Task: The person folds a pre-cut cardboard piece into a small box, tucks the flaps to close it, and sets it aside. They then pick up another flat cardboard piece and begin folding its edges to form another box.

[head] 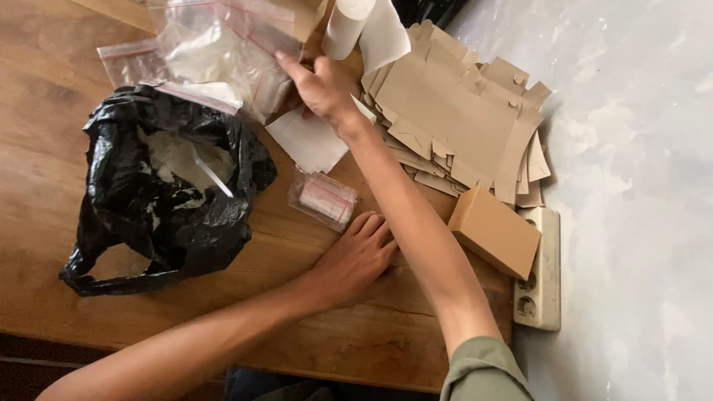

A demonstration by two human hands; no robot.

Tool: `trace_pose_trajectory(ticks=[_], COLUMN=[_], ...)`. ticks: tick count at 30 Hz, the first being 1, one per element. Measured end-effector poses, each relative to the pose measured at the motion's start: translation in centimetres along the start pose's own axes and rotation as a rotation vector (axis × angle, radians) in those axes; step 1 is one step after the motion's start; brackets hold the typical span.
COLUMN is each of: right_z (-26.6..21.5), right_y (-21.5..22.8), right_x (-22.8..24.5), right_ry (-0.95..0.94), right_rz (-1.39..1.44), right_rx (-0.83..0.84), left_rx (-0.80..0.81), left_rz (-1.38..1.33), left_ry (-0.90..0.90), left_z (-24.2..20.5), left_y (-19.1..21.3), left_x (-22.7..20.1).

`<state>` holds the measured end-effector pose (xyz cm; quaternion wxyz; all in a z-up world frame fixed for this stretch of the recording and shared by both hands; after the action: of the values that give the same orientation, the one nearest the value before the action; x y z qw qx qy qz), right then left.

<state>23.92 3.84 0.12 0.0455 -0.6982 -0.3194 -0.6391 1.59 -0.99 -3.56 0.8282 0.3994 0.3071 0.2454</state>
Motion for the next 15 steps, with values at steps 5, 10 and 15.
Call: trace_pose_trajectory(ticks=[5,10,15], right_z=[-0.6,0.4,1.0], right_y=[-0.5,-1.7,-2.9], right_x=[1.0,1.5,2.0], right_ry=[0.026,0.013,0.046], right_rz=[0.021,-0.156,-0.200], right_rx=[0.067,0.157,0.142], left_rx=[-0.019,-0.014,0.035], left_rz=[-0.057,0.014,-0.002], left_ry=[0.028,0.003,0.001], left_z=[0.1,0.0,-0.1], left_y=[0.2,-0.8,-0.9], left_x=[-0.2,-0.1,0.1])
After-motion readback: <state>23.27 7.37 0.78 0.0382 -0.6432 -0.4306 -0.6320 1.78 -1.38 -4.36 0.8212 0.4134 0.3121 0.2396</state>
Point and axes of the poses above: each hand's wrist, its own z-axis towards the middle knuckle, its own y-axis out of the back of the hand, x = y × z, the point moved 1 cm from there along z, towards the middle knuckle, and after that the axes turned 1 degree about z, right-handed, at the moved point
